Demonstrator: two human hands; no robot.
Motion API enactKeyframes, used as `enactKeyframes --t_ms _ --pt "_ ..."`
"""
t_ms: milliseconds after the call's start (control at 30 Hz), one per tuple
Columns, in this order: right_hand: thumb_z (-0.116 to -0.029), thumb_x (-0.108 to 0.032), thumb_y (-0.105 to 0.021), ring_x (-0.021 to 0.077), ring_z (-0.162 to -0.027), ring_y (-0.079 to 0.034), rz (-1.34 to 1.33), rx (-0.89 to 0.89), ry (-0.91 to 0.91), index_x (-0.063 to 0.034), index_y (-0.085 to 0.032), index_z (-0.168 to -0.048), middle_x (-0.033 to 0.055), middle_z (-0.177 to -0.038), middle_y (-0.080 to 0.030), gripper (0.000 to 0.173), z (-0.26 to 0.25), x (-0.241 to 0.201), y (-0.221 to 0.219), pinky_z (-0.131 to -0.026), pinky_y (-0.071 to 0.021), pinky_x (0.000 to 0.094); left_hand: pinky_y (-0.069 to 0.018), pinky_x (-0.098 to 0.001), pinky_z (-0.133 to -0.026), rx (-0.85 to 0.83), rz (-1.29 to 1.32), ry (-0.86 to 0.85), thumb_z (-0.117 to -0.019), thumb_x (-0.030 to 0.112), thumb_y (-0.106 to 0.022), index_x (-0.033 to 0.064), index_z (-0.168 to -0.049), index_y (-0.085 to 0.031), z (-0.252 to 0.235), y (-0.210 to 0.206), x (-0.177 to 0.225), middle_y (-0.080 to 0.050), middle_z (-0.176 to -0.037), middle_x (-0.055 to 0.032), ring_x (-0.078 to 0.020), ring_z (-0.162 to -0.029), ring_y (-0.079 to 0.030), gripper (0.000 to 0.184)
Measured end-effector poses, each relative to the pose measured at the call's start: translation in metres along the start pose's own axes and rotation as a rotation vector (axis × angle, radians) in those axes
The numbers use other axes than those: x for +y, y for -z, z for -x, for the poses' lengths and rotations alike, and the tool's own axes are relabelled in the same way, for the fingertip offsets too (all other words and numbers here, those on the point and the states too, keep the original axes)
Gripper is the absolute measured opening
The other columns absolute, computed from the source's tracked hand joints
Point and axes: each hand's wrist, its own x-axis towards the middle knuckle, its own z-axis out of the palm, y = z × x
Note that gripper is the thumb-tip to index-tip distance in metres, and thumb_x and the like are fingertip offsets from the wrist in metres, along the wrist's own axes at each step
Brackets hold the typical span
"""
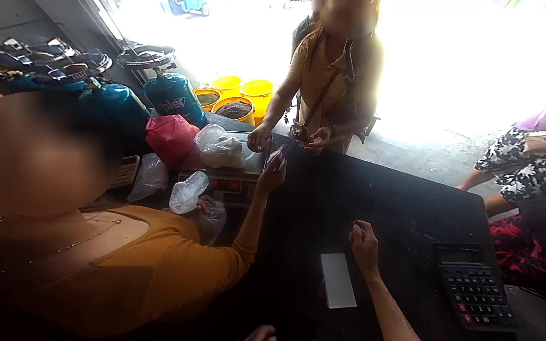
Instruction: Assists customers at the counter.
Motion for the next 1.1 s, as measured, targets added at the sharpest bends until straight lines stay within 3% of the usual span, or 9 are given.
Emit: enactKeyframes --t_ms 100,200,267,333,467,533,633,733,1100 --pt "-0.1064 -0.020 -0.046 0.0073 -0.050 -0.054 0.019 -0.001 0.002 -0.0002 -0.059 -0.123 -0.0001 -0.064 -0.058 0.029 -0.001 0.000 0.001 -0.048 -0.0477 0.0252 -0.0592 -0.0361 -0.089 0.139 0.043 -0.351 -0.1010 0.018 -0.062 0.0024 -0.114 -0.073 -0.028 -0.001 0.059 -0.074 -0.102 -0.0112 -0.0186 -0.093 -0.072 0.023" --pt "-0.1061 -0.020 -0.046 0.0078 -0.050 -0.054 0.023 -0.002 0.016 0.0003 -0.059 -0.123 0.0000 -0.064 -0.058 0.030 -0.001 0.002 0.000 -0.048 -0.0482 0.0261 -0.0538 -0.0382 -0.102 0.193 -0.068 -0.528 -0.0969 0.024 -0.068 0.0102 -0.122 -0.072 -0.061 -0.018 0.091 -0.068 -0.124 -0.0097 -0.0239 -0.120 -0.063 0.029" --pt "-0.1060 -0.024 -0.049 0.0074 -0.051 -0.054 0.013 -0.005 0.039 -0.0013 -0.060 -0.121 -0.0006 -0.064 -0.057 0.030 0.000 0.003 0.001 -0.049 -0.0484 0.0252 -0.0462 -0.0505 -0.109 0.146 -0.199 -0.505 -0.0922 0.034 -0.072 0.0180 -0.139 -0.063 -0.078 -0.035 0.103 -0.054 -0.147 -0.0136 -0.0348 -0.140 -0.047 0.050" --pt "-0.1043 -0.026 -0.054 0.0075 -0.050 -0.054 0.002 -0.001 0.048 -0.0023 -0.060 -0.118 -0.0007 -0.064 -0.058 0.028 0.000 0.004 0.001 -0.048 -0.0485 0.0249 -0.0363 -0.0620 -0.113 0.194 -0.339 -0.512 -0.0847 0.048 -0.077 0.0249 -0.147 -0.055 -0.090 -0.057 0.108 -0.045 -0.156 -0.0159 -0.0412 -0.146 -0.038 0.070" --pt "-0.1031 -0.023 -0.058 0.0104 -0.055 -0.058 0.094 -0.024 0.002 -0.0032 -0.063 -0.113 0.0028 -0.069 -0.062 0.023 -0.001 0.001 -0.001 -0.053 -0.0516 0.0289 -0.0325 -0.0642 -0.113 0.463 -0.560 -0.564 -0.0869 0.072 -0.059 0.0368 -0.139 -0.061 -0.105 -0.090 0.100 -0.050 -0.154 -0.0103 -0.0355 -0.143 -0.044 0.063" --pt "-0.1029 -0.023 -0.059 0.0157 -0.071 -0.064 0.182 -0.145 -0.045 -0.0031 -0.065 -0.112 0.0077 -0.082 -0.067 0.023 -0.005 -0.006 0.005 -0.068 -0.0556 0.0357 -0.0330 -0.0620 -0.113 0.501 -0.583 -0.551 -0.0906 0.071 -0.054 0.0389 -0.137 -0.062 -0.108 -0.093 0.101 -0.051 -0.153 -0.0091 -0.0336 -0.143 -0.045 0.057" --pt "-0.1033 -0.025 -0.057 0.0274 -0.104 -0.067 0.457 -0.478 0.017 -0.0023 -0.069 -0.118 0.0154 -0.112 -0.068 0.030 -0.005 -0.025 0.020 -0.092 -0.0549 0.0489 -0.0337 -0.0622 -0.113 0.489 -0.562 -0.547 -0.0892 0.068 -0.060 0.0386 -0.135 -0.064 -0.111 -0.092 0.104 -0.053 -0.152 -0.0088 -0.0331 -0.142 -0.046 0.054" --pt "-0.1029 -0.024 -0.058 0.0316 -0.110 -0.066 0.563 -0.608 0.090 -0.0047 -0.071 -0.118 0.0166 -0.121 -0.066 0.028 0.006 -0.029 0.024 -0.094 -0.0543 0.0542 -0.0359 -0.0595 -0.113 0.478 -0.564 -0.518 -0.0876 0.065 -0.064 0.0401 -0.135 -0.063 -0.110 -0.088 0.104 -0.055 -0.149 -0.0052 -0.0289 -0.140 -0.048 0.053" --pt "-0.1007 -0.022 -0.064 0.0339 -0.101 -0.067 0.530 -0.532 0.099 -0.0033 -0.075 -0.108 0.0169 -0.111 -0.068 0.023 0.021 -0.015 0.016 -0.086 -0.0538 0.0584 -0.0357 -0.0548 -0.113 0.492 -0.568 -0.478 -0.0944 0.065 -0.055 0.0395 -0.136 -0.062 -0.112 -0.087 0.107 -0.056 -0.148 -0.0009 -0.0241 -0.140 -0.048 0.049"
